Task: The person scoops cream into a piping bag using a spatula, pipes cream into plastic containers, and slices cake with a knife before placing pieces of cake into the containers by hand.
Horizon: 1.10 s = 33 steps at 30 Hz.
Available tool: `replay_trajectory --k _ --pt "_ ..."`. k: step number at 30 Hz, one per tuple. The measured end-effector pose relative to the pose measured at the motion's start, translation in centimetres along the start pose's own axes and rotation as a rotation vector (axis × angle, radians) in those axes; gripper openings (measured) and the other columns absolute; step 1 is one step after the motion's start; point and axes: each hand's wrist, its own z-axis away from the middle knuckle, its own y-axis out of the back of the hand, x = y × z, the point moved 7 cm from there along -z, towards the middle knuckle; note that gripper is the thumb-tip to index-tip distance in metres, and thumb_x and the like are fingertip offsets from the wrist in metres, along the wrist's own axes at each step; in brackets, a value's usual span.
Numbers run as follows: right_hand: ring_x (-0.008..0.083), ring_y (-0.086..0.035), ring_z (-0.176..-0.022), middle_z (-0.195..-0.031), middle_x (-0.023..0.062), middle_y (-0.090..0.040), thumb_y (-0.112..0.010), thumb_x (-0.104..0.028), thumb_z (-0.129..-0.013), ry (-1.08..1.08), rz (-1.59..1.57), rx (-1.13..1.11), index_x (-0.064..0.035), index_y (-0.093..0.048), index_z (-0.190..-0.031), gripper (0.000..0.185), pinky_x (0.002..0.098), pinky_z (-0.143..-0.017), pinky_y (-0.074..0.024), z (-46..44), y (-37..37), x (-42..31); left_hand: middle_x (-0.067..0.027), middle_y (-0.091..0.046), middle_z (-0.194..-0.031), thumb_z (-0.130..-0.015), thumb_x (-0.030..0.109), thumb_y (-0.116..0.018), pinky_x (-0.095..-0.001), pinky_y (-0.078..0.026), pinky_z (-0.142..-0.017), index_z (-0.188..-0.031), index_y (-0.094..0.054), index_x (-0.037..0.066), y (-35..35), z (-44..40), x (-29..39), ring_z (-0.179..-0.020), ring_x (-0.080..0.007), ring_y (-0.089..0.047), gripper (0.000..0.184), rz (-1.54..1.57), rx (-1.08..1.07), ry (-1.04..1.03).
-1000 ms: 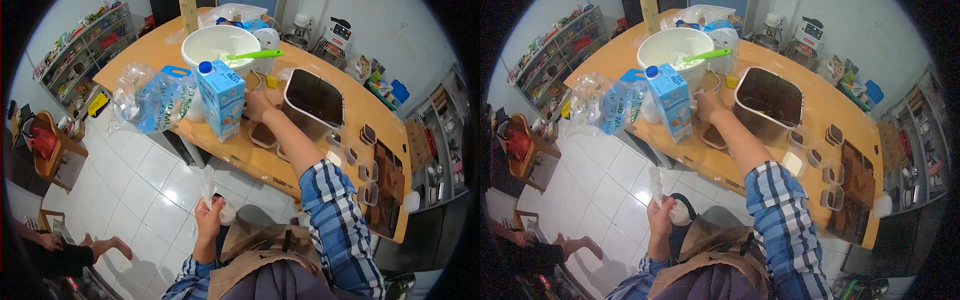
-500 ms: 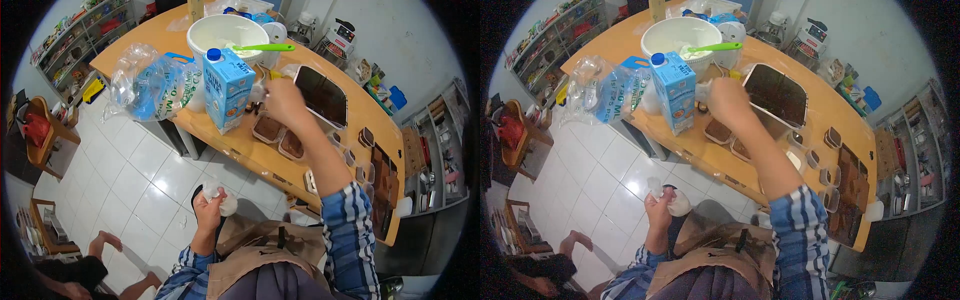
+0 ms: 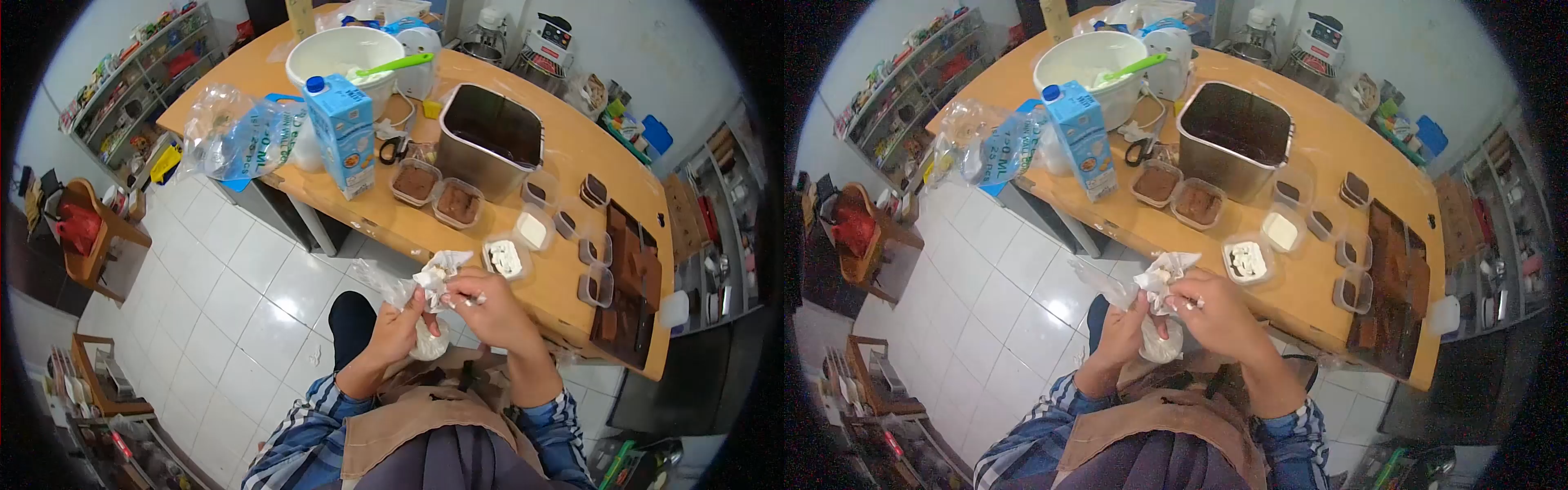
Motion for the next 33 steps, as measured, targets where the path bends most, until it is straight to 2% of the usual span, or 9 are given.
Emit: replay_trajectory --k 2,5,8,11,17,20,23,28,33 --pt "0.0228 -0.049 -0.063 -0.066 0.0099 -0.052 -0.062 0.001 -0.069 0.012 0.010 0.064 0.0017 -0.058 -0.071 0.005 0.0308 -0.058 -0.0385 0.9 0.1 0.4 -0.0029 -0.056 -0.067 -0.096 0.027 -0.044 -0.0245 -0.041 -0.049 -0.090 -0.058 0.001 -0.8 0.4 -0.3 -0.055 -0.0098 -0.052 0.030 -0.014 -0.023 0.001" --pt "0.0317 -0.051 -0.068 -0.067 0.0131 -0.054 -0.065 -0.005 -0.068 0.095 0.086 0.167 -0.0010 -0.057 -0.068 0.009 0.0369 -0.061 -0.0411 1.7 0.2 1.1 -0.0023 -0.055 -0.066 -0.096 0.026 -0.045 -0.0240 -0.040 -0.048 -0.089 -0.058 0.002 -1.0 0.6 -1.3 -0.053 -0.0097 -0.051 0.028 -0.129 -0.069 -0.003" --pt "0.0279 -0.051 -0.066 -0.067 0.0109 -0.053 -0.068 -0.005 -0.064 0.040 0.033 0.256 -0.0015 -0.056 -0.066 0.013 0.0342 -0.061 -0.0412 2.3 0.7 1.7 -0.0023 -0.055 -0.067 -0.095 0.024 -0.047 -0.0239 -0.040 -0.047 -0.089 -0.058 0.002 -1.0 0.6 -1.4 -0.052 -0.0096 -0.050 0.024 -0.191 -0.091 -0.016" --pt "0.0229 -0.049 -0.065 -0.068 0.0088 -0.052 -0.069 -0.002 -0.063 -0.036 -0.101 0.474 -0.0005 -0.057 -0.068 0.013 0.0318 -0.060 -0.0410 2.8 2.0 1.7 -0.0029 -0.056 -0.071 -0.094 0.021 -0.049 -0.0242 -0.040 -0.046 -0.090 -0.057 0.002 -1.1 0.7 -1.5 -0.052 -0.0097 -0.050 0.021 -0.169 -0.105 -0.010" --pt "0.0198 -0.052 -0.063 -0.070 0.0095 -0.054 -0.065 0.004 -0.066 0.111 -0.193 0.368 0.0020 -0.062 -0.079 0.013 0.0287 -0.056 -0.0413 4.5 1.6 2.4 -0.0037 -0.057 -0.079 -0.093 0.019 -0.051 -0.0240 -0.040 -0.043 -0.094 -0.057 0.002 -1.8 0.6 -1.4 -0.052 -0.0101 -0.050 0.018 -0.122 -0.124 0.032" --pt "0.0159 -0.055 -0.065 -0.074 0.0092 -0.057 -0.062 0.010 -0.066 0.078 -0.276 0.336 0.0021 -0.063 -0.081 0.016 0.0250 -0.056 -0.0411 5.0 1.3 3.6 -0.0037 -0.057 -0.079 -0.092 0.021 -0.052 -0.0233 -0.040 -0.042 -0.095 -0.057 0.002 -1.6 0.4 -1.7 -0.052 -0.0098 -0.050 0.020 -0.163 -0.098 0.063" --pt "0.0184 -0.056 -0.063 -0.077 0.0119 -0.060 -0.059 0.012 -0.068 0.134 -0.191 0.355 0.0021 -0.064 -0.083 0.018 0.0260 -0.055 -0.0424 5.3 1.7 3.2 -0.0031 -0.057 -0.078 -0.091 0.023 -0.054 -0.0224 -0.040 -0.041 -0.093 -0.057 0.003 -1.2 0.2 -2.2 -0.051 -0.0089 -0.050 0.021 -0.112 -0.041 0.126" --pt "0.0242 -0.057 -0.068 -0.079 0.0122 -0.061 -0.062 0.010 -0.066 0.315 0.112 0.434 0.0009 -0.064 -0.081 0.018 0.0295 -0.057 -0.0442 5.6 2.2 1.3 -0.0020 -0.057 -0.074 -0.090 0.021 -0.057 -0.0218 -0.038 -0.040 -0.088 -0.058 0.003 -1.0 0.4 -3.0 -0.050 -0.0074 -0.049 0.018 -0.029 -0.039 0.214" --pt "0.0282 -0.056 -0.073 -0.083 0.0116 -0.061 -0.067 0.007 -0.062 0.321 0.178 0.582 0.0001 -0.060 -0.084 0.024 0.0335 -0.061 -0.0450 6.0 2.4 0.8 -0.0004 -0.055 -0.064 -0.089 0.019 -0.057 -0.0217 -0.036 -0.039 -0.079 -0.060 0.003 -1.0 0.2 -2.0 -0.046 -0.0060 -0.047 0.020 -0.204 0.009 0.095"
